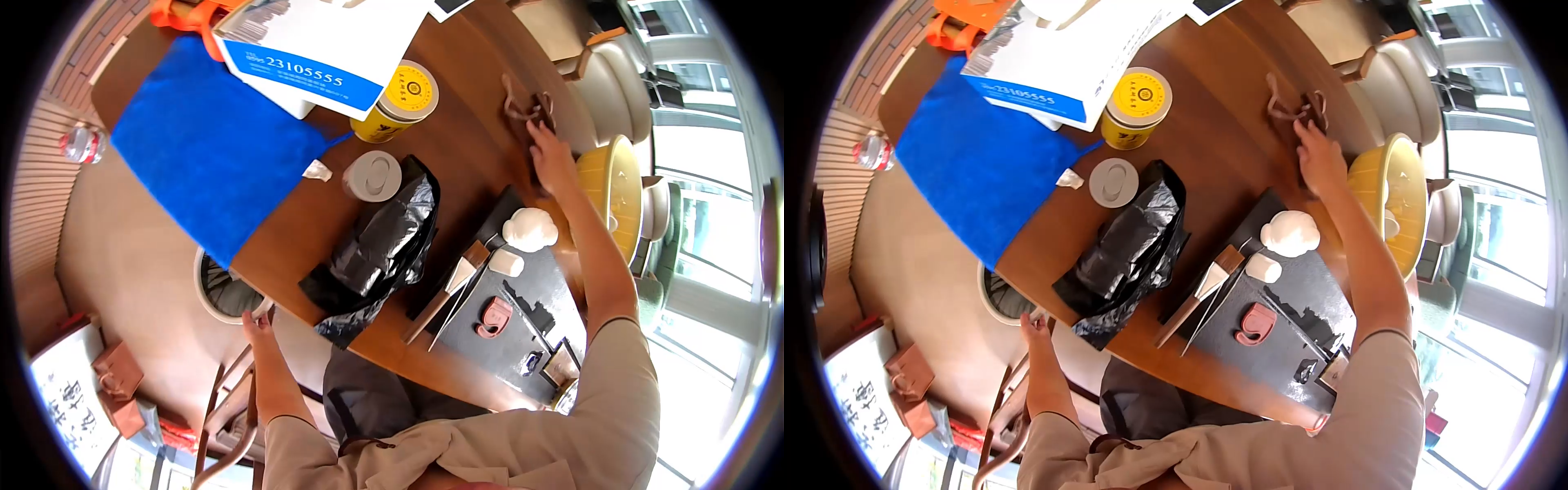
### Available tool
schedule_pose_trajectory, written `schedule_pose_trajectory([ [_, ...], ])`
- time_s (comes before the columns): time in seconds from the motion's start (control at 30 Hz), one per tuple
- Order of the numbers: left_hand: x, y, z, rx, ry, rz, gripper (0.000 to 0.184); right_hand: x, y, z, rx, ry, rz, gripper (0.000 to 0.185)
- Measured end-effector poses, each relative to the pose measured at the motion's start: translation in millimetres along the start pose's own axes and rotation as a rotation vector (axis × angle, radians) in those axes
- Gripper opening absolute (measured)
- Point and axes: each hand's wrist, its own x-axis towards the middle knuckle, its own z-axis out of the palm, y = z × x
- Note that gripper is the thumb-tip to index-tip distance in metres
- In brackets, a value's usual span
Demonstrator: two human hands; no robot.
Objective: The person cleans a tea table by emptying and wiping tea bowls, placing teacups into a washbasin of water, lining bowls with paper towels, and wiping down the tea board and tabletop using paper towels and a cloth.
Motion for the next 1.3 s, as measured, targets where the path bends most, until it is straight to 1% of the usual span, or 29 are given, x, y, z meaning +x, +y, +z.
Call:
schedule_pose_trajectory([
  [0.03,6,-22,-4,0.013,-0.091,-0.024,0.028,-12,-1,-1,0.043,-0.003,-0.083,0.054],
  [0.07,5,-40,3,0.023,-0.186,-0.044,0.028,-20,-8,-7,0.026,0.007,-0.079,0.054],
  [0.1,3,-58,12,-0.041,-0.389,-0.165,0.032,-27,-15,-13,0.069,-0.052,-0.217,0.054],
  [0.13,-1,-75,17,-0.027,-0.462,-0.211,0.032,-27,-23,-19,0.110,-0.114,-0.354,0.055],
  [0.17,-3,-94,17,0.014,-0.432,-0.212,0.032,-19,-30,-24,0.092,-0.103,-0.345,0.055],
  [0.23,-8,-124,9,0.075,-0.390,-0.224,0.032,8,-47,-25,0.082,-0.142,-0.446,0.058],
  [0.3,-2,-149,-1,0.123,-0.355,-0.224,0.032,57,-50,-16,0.085,-0.089,-0.353,0.055],
  [0.37,3,-166,-8,0.161,-0.322,-0.216,0.032,118,-26,-6,0.082,-0.057,-0.192,0.051],
  [0.43,11,-178,-14,0.187,-0.287,-0.202,0.032,172,20,6,0.082,-0.006,-0.126,0.052],
  [0.47,14,-183,-17,0.199,-0.270,-0.194,0.032,200,60,24,0.010,-0.029,-0.125,0.052],
  [0.5,18,-187,-21,0.207,-0.249,-0.186,0.032,205,78,31,-0.019,-0.067,-0.008,0.053],
  [0.57,23,-192,-30,0.233,-0.211,-0.164,0.032,200,122,54,0.022,-0.063,0.287,0.060],
  [0.6,24,-193,-34,0.245,-0.192,-0.152,0.032,193,135,56,-0.001,-0.141,0.417,0.060],
  [0.63,24,-193,-37,0.259,-0.174,-0.142,0.032,178,138,54,-0.029,-0.217,0.548,0.061],
  [0.7,24,-189,-40,0.293,-0.134,-0.097,0.032,120,35,-14,0.191,-0.395,0.768,0.063],
  [0.73,21,-182,-41,0.323,-0.111,-0.066,0.032,109,41,-14,0.194,-0.442,0.718,0.064],
  [0.8,12,-159,-37,0.418,-0.044,0.055,0.032,90,29,-25,0.207,-0.493,0.621,0.068],
  [0.83,8,-146,-31,0.525,0.023,0.166,0.032,77,14,-37,0.217,-0.499,0.581,0.069],
  [0.87,-1,-130,-25,0.614,0.079,0.325,0.032,69,11,-41,0.249,-0.503,0.556,0.069],
  [0.9,-21,-107,-15,0.626,0.088,0.519,0.032,65,17,-46,0.295,-0.395,0.355,0.065],
  [0.93,-50,-80,-4,0.586,0.026,0.699,0.032,56,15,-55,0.340,-0.276,0.164,0.061],
  [1.0,-195,4,59,0.514,-0.214,0.866,0.029,13,-46,-115,0.470,0.065,0.017,0.048],
  [1.07,-318,62,94,0.864,-0.599,1.348,0.034,-47,-108,-175,0.742,0.137,0.015,0.043],
  [1.13,-410,92,140,0.967,-1.031,1.707,0.037,-111,-140,-186,0.877,0.174,-0.128,0.038],
  [1.17,-437,87,161,1.011,-1.138,1.720,0.042,-145,-174,-211,0.895,0.123,-0.132,0.030],
  [1.2,-458,81,177,1.059,-1.253,1.731,0.046,-182,-196,-207,1.022,0.036,-0.067,0.025],
  [1.23,-471,70,185,1.202,-1.227,1.762,0.054,-219,-206,-185,1.248,-0.214,0.064,0.025],
  [1.27,-477,59,193,1.337,-1.190,1.793,0.063,-247,-221,-190,1.006,-0.170,-0.144,0.025],
  [1.3,-482,52,198,1.429,-1.113,1.816,0.068,-278,-231,-185,1.113,-0.238,-0.105,0.026],
])
